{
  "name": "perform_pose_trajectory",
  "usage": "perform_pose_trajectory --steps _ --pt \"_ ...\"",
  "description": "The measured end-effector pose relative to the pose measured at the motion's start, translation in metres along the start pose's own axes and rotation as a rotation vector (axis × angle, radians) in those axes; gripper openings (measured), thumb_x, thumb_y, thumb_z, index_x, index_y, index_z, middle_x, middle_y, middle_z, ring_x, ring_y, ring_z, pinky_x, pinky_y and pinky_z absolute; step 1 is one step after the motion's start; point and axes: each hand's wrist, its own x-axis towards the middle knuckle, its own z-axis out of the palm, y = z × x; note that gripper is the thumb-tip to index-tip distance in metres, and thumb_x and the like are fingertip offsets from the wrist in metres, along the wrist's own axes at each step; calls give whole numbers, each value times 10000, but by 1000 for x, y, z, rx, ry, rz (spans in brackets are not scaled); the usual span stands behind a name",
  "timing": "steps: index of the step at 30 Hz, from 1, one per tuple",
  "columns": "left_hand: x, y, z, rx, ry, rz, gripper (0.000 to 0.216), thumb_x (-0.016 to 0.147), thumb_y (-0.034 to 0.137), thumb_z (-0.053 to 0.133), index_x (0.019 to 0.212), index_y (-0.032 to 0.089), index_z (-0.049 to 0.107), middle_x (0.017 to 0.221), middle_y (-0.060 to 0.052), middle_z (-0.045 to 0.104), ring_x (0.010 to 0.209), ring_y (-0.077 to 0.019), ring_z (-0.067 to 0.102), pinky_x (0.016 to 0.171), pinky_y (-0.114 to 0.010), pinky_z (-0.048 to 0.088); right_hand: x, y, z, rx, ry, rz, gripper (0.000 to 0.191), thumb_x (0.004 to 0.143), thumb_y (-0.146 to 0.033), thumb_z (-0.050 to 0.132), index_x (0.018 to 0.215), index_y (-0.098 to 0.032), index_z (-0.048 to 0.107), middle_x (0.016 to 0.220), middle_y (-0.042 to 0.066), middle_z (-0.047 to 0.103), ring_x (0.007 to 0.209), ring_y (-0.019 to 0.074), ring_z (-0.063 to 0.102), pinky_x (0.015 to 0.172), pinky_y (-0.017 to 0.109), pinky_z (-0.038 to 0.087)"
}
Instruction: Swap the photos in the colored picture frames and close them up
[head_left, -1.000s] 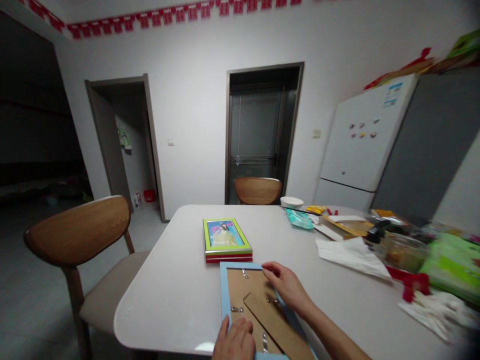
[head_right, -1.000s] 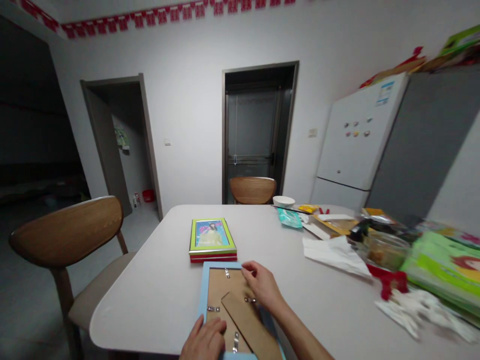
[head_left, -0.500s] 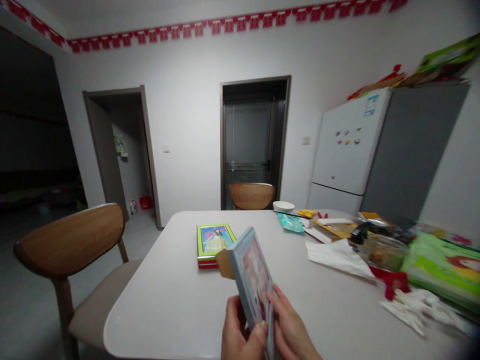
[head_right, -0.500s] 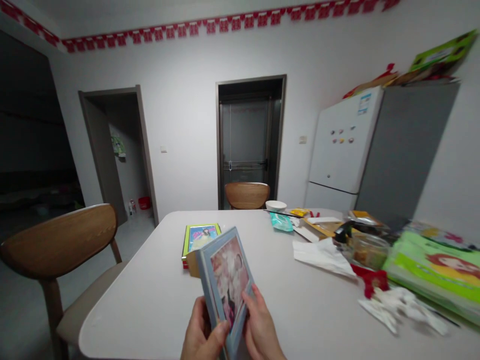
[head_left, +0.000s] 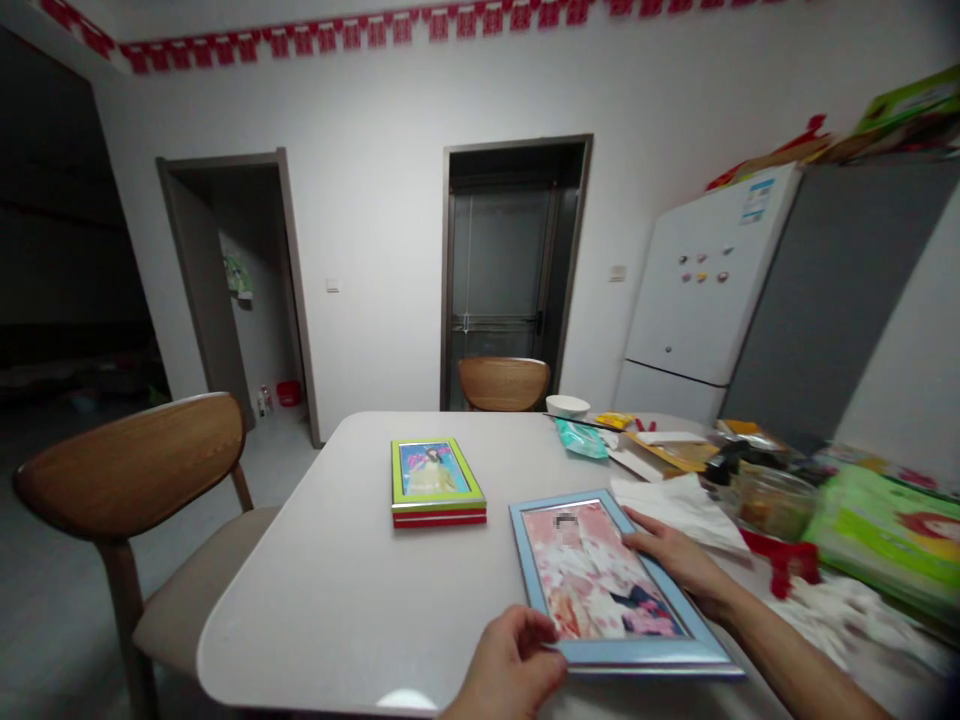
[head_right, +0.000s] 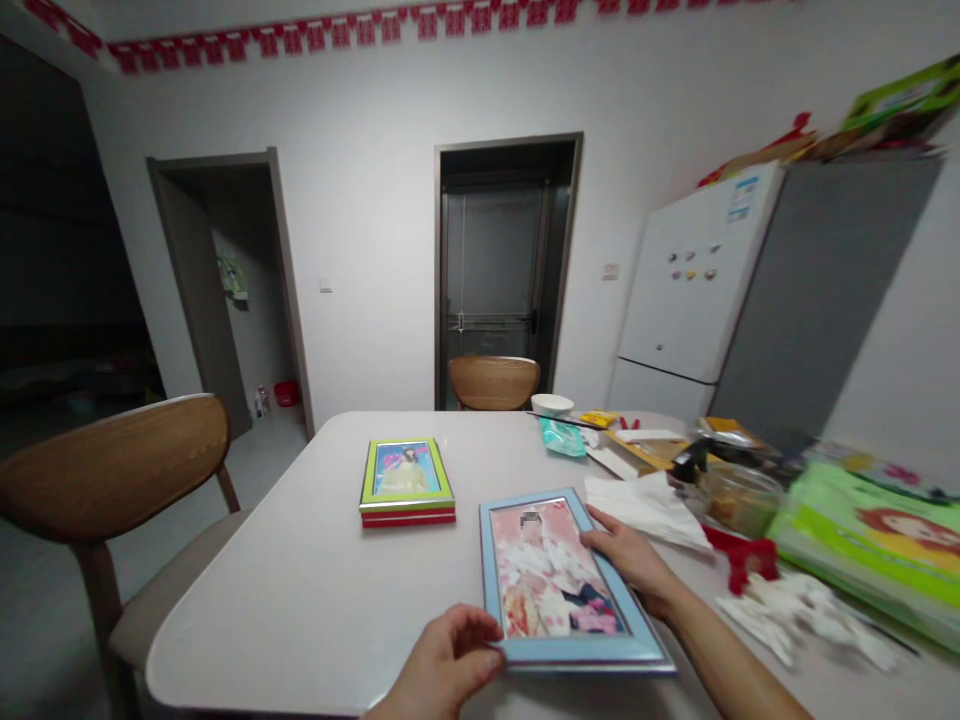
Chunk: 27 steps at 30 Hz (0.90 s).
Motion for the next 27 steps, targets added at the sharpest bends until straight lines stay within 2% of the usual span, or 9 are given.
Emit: perform_pose_trajectory --steps 3,6,8,12,17,19,22,25,27 --pt "3 -1 -1 229 56 53 244 587 119 546 829 147 553 847 -25 592 839 -173 529 724 -260 399 17 4 -11 -157 -21 -32 670 620 -237 511 1257 -151 322 644 34 664 524 189 603 499 286 450" --pt "6 -9 -11 370 65 34 283 617 139 533 899 150 551 917 -44 586 836 -184 537 715 -278 416 37 10 -12 -395 107 -105 560 597 -214 509 1139 -77 479 629 56 659 525 182 596 517 274 444" --pt "9 -13 -22 486 102 91 287 637 173 537 924 163 547 937 -42 590 851 -189 540 748 -295 417 50 15 -8 -472 185 -138 507 575 -189 512 1063 -54 541 610 62 653 527 187 593 531 280 439" --pt "21 -5 -58 761 260 282 288 655 175 526 943 179 537 980 -45 586 929 -190 525 833 -312 399 70 24 -2 -565 309 -184 389 546 -167 524 909 -73 625 602 83 642 601 235 605 606 336 435" --pt "49 16 -112 895 468 345 360 664 134 501 1023 165 484 1222 -87 422 1164 -213 326 983 -387 228 74 21 6 -650 388 -270 291 542 -152 541 811 -146 651 741 112 653 825 290 584 769 397 394" --pt "61 19 -129 937 537 329 411 668 134 506 1075 152 451 1269 -103 363 1202 -226 261 1001 -397 178 73 15 22 -663 383 -334 292 586 -169 530 857 -150 637 869 125 642 929 284 545 848 396 354" --pt "76 18 -144 972 594 275 467 655 130 530 1110 135 422 1294 -126 321 1214 -250 236 1002 -380 167 71 6 67 -655 293 -452 292 680 -231 504 945 -152 597 1014 108 598 1010 232 500 906 346 326" --pt "82 16 -147 987 609 236 443 653 104 518 1087 129 432 1298 -130 303 1201 -246 263 978 -339 220 73 1 125 -605 161 -513 278 749 -290 497 990 -165 557 985 67 598 894 163 549 827 310 403" --pt "81 17 -145 991 605 232 360 659 83 490 1013 144 468 1251 -111 354 1148 -223 348 940 -310 277 75 0 155 -558 145 -514 277 793 -317 459 1017 -165 519 1023 57 556 874 150 540 777 339 433"
